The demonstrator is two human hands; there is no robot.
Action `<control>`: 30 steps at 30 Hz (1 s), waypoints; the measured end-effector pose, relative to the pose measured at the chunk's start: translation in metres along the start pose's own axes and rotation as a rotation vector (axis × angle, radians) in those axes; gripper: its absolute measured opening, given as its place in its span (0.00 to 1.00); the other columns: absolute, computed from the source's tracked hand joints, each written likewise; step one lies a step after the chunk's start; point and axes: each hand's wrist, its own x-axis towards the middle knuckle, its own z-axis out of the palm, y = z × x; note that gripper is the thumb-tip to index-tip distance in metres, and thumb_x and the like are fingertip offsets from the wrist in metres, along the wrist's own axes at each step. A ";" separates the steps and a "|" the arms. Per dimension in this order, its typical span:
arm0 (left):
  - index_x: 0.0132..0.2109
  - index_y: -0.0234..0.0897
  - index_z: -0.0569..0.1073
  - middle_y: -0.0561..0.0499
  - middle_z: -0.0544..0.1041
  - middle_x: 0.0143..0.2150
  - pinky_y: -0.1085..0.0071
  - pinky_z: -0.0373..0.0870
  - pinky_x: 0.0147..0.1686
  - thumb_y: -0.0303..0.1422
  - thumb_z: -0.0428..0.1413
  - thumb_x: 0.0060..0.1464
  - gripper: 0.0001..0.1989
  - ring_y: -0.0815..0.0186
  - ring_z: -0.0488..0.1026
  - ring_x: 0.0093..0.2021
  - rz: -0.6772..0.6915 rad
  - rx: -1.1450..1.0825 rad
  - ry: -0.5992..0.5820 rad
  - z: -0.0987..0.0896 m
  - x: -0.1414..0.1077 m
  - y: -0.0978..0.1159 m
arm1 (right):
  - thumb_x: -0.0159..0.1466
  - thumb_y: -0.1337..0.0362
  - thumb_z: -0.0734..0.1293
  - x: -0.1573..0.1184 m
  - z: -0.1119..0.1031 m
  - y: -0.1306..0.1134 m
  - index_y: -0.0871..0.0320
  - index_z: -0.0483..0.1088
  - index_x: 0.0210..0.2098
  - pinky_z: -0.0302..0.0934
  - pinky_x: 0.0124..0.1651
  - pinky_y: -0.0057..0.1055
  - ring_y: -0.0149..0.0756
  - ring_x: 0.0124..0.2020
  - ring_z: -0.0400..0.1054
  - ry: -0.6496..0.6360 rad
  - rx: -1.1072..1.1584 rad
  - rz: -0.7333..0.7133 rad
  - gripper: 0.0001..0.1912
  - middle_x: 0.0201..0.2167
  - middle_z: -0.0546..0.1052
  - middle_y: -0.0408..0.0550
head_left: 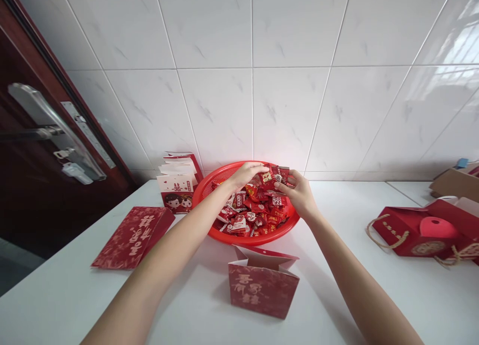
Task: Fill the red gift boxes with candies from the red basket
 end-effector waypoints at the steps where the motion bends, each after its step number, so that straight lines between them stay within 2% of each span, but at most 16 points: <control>1: 0.29 0.35 0.76 0.53 0.77 0.28 0.71 0.64 0.30 0.38 0.67 0.45 0.11 0.68 0.71 0.28 0.002 -0.002 -0.001 0.000 0.000 0.000 | 0.50 0.56 0.78 0.000 0.000 0.000 0.55 0.71 0.44 0.79 0.44 0.46 0.44 0.40 0.80 -0.002 0.005 -0.003 0.25 0.41 0.82 0.49; 7: 0.28 0.36 0.74 0.55 0.74 0.26 0.72 0.62 0.29 0.37 0.66 0.43 0.11 0.69 0.69 0.27 0.010 -0.020 -0.001 0.001 -0.001 0.002 | 0.50 0.57 0.78 0.000 0.001 0.000 0.54 0.71 0.42 0.79 0.44 0.46 0.45 0.40 0.79 0.003 0.008 0.002 0.23 0.40 0.82 0.48; 11: 0.30 0.35 0.76 0.55 0.75 0.27 0.72 0.65 0.30 0.37 0.67 0.42 0.11 0.69 0.71 0.28 0.013 -0.031 0.002 0.002 -0.002 0.002 | 0.49 0.57 0.78 -0.001 0.002 -0.002 0.55 0.71 0.43 0.79 0.44 0.45 0.45 0.40 0.80 0.005 0.022 0.011 0.25 0.40 0.82 0.49; 19: 0.34 0.34 0.79 0.53 0.79 0.29 0.70 0.71 0.35 0.38 0.71 0.42 0.15 0.68 0.74 0.29 0.060 -0.084 -0.069 0.002 0.000 -0.001 | 0.52 0.49 0.78 0.000 0.003 -0.001 0.54 0.71 0.45 0.79 0.44 0.45 0.46 0.41 0.80 0.012 0.042 0.012 0.27 0.41 0.83 0.50; 25: 0.36 0.34 0.80 0.53 0.79 0.30 0.72 0.70 0.34 0.39 0.71 0.43 0.16 0.69 0.74 0.29 0.100 -0.047 -0.054 -0.001 0.003 -0.006 | 0.53 0.46 0.77 -0.001 0.003 -0.003 0.55 0.71 0.46 0.79 0.42 0.45 0.48 0.42 0.80 0.008 0.029 0.011 0.28 0.43 0.83 0.52; 30: 0.36 0.33 0.80 0.51 0.81 0.32 0.70 0.73 0.38 0.39 0.70 0.45 0.14 0.67 0.76 0.32 0.129 -0.033 -0.056 -0.001 0.002 -0.006 | 0.52 0.49 0.78 -0.002 0.004 -0.004 0.54 0.69 0.46 0.78 0.43 0.45 0.47 0.42 0.80 0.009 0.034 0.014 0.28 0.42 0.83 0.50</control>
